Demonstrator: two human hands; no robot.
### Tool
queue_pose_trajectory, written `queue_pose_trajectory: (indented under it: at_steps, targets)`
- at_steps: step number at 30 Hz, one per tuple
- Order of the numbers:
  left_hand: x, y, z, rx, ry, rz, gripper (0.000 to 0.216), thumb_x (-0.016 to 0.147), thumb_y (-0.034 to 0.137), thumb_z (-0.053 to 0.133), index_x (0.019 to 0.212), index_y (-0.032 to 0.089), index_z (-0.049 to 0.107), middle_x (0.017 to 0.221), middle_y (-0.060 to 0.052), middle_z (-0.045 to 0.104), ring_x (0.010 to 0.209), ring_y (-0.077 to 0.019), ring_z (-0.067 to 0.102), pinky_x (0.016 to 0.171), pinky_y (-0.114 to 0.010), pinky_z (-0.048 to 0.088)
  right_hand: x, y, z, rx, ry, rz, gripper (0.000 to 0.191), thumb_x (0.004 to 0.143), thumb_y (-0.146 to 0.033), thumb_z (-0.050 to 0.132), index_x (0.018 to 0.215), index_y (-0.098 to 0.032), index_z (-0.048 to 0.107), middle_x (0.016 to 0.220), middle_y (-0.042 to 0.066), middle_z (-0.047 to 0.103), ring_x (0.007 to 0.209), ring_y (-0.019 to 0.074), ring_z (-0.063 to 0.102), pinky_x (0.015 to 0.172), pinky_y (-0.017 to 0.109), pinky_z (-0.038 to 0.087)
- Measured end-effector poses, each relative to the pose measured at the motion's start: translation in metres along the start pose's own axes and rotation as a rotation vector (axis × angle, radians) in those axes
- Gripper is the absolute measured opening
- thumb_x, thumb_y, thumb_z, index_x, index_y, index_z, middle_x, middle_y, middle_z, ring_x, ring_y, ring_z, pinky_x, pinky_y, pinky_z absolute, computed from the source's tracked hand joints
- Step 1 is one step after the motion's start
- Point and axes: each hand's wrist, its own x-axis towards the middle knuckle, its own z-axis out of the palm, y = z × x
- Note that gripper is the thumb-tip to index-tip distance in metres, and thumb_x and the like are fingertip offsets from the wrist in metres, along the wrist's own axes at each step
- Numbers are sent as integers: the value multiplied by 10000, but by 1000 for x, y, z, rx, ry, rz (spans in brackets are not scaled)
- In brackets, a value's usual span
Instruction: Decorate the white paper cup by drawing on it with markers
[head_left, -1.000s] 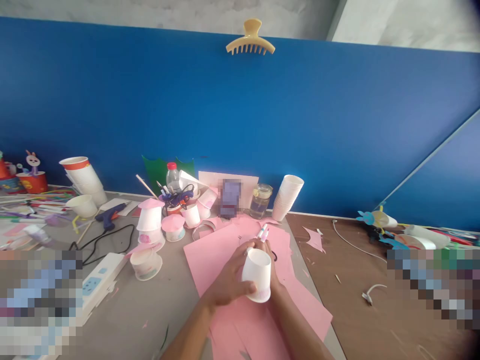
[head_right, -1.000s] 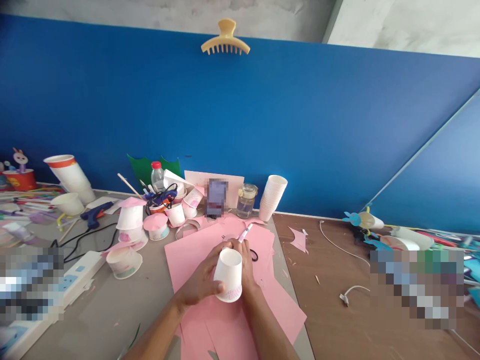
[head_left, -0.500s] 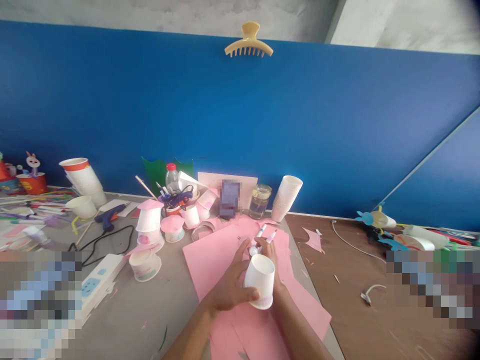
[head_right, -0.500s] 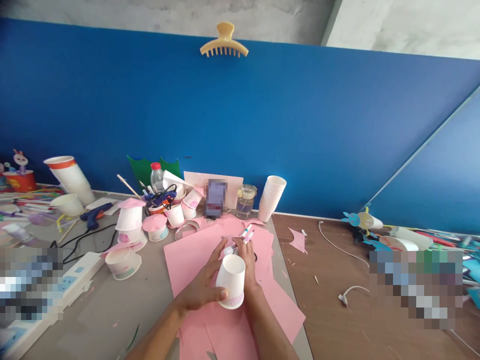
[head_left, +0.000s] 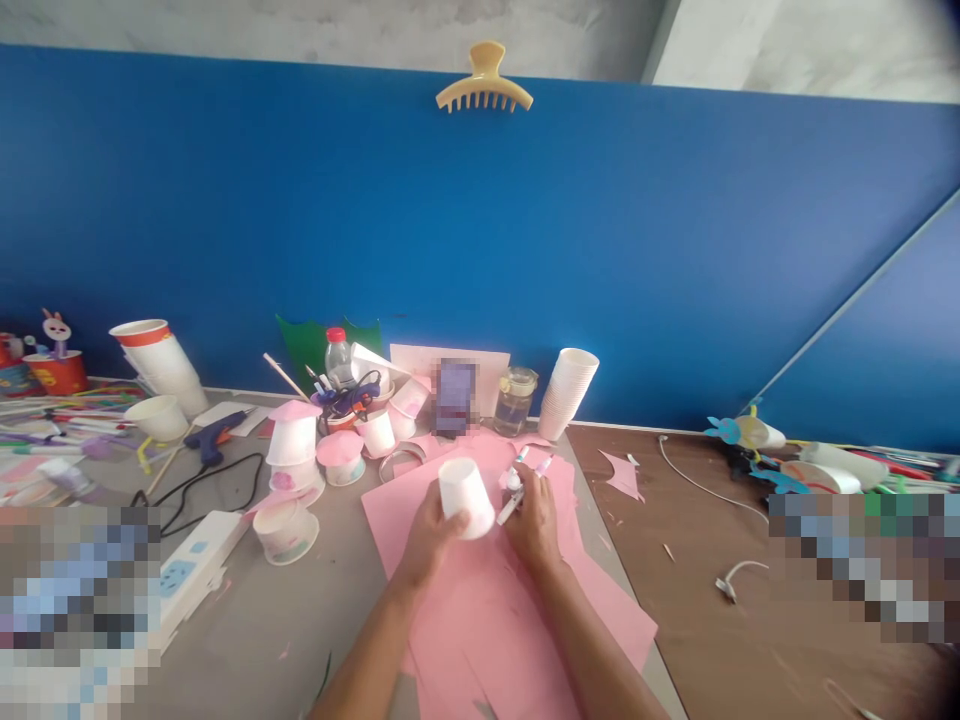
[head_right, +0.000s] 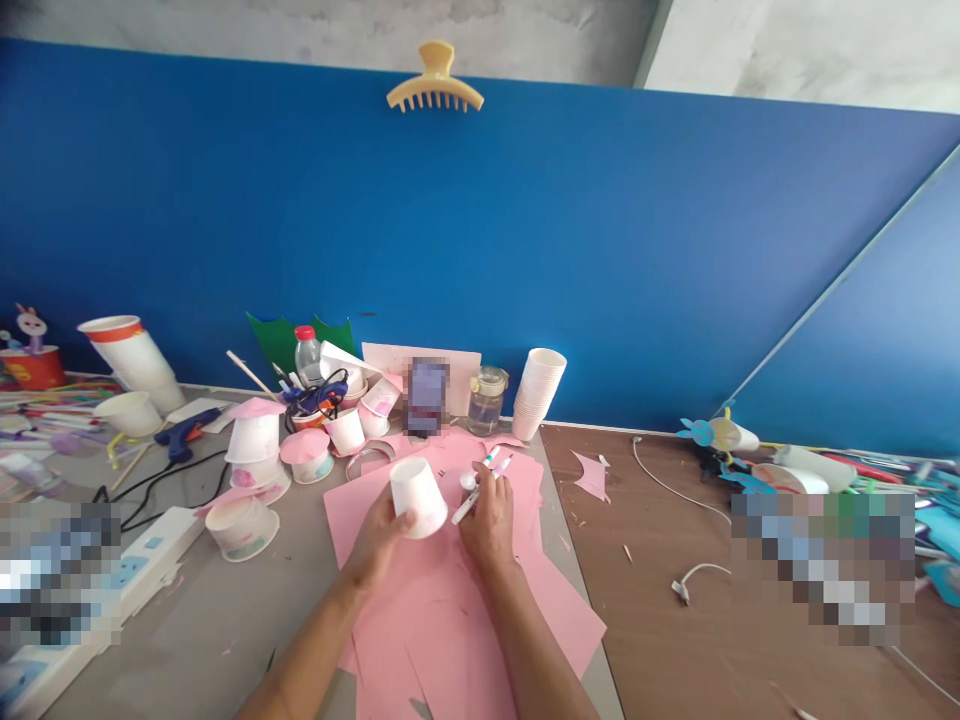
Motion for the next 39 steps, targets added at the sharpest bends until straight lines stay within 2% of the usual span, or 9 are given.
queue_pose_trajectory:
  at_steps: [2,4,10,15,19,22,26,32,39]
  targets:
    - [6,-3,-4,-29,145,15,601,692,530,757,1127,148,600,988,-86,651,954,-267,593,818,-352,476,1,-1,1,-67,-23,-21,391,814,-92,447,1186,-176,530,886,96,625,788,247,525,715,381,446]
    - [10,-4,-6,-15,200,23,575,683,515,768,1093,145,606,953,-72,653,908,-243,595,784,-326,473,0,-2,0,-134,-70,-29,419,791,-57,436,1180,-170,543,880,100,633,804,257,521,765,405,431]
    - [9,-5,-2,11,153,44,664,701,445,766,1265,185,533,1200,-107,640,1119,-287,580,915,-355,463,-1,-4,-4,-271,-183,-27,432,735,-14,445,1113,-154,600,803,91,648,793,261,518,843,417,385]
    - [7,-6,1,45,102,32,631,748,445,716,1288,175,532,1247,-124,628,1169,-303,563,962,-378,451,-2,-3,-4,-261,-226,-26,396,739,-29,461,1077,-159,621,795,94,660,794,263,527,864,438,382]
    - [7,-8,0,57,111,-17,590,772,476,680,1251,155,557,1221,-135,638,1138,-308,572,934,-381,462,3,-6,-5,-77,-93,65,310,818,-168,530,1124,-177,583,891,106,674,860,277,565,899,507,403]
    - [8,-11,-2,47,110,-41,551,790,478,661,1224,150,569,1195,-130,649,1110,-297,583,913,-371,464,7,-16,-10,276,33,153,320,908,-293,514,1215,-207,509,937,91,663,860,244,609,794,430,481]
    - [8,-14,0,-4,105,-81,510,786,436,670,1210,163,600,1139,-106,677,1059,-278,607,865,-349,475,9,-38,-19,678,51,204,343,998,-363,358,1305,-248,460,938,55,669,753,181,633,679,345,504]
    - [6,-11,6,-139,82,-111,419,779,374,677,1148,179,640,1097,-88,696,1014,-261,626,847,-350,492,7,-65,-29,685,2,84,388,1001,-417,331,1062,-211,654,844,48,625,777,189,602,706,337,477]
    - [6,-10,5,-135,74,-108,310,802,334,650,1076,191,643,1081,-68,698,1047,-248,617,886,-345,470,1,-73,-24,657,-16,153,371,1001,-386,341,974,-194,657,813,50,640,712,180,600,643,309,477]
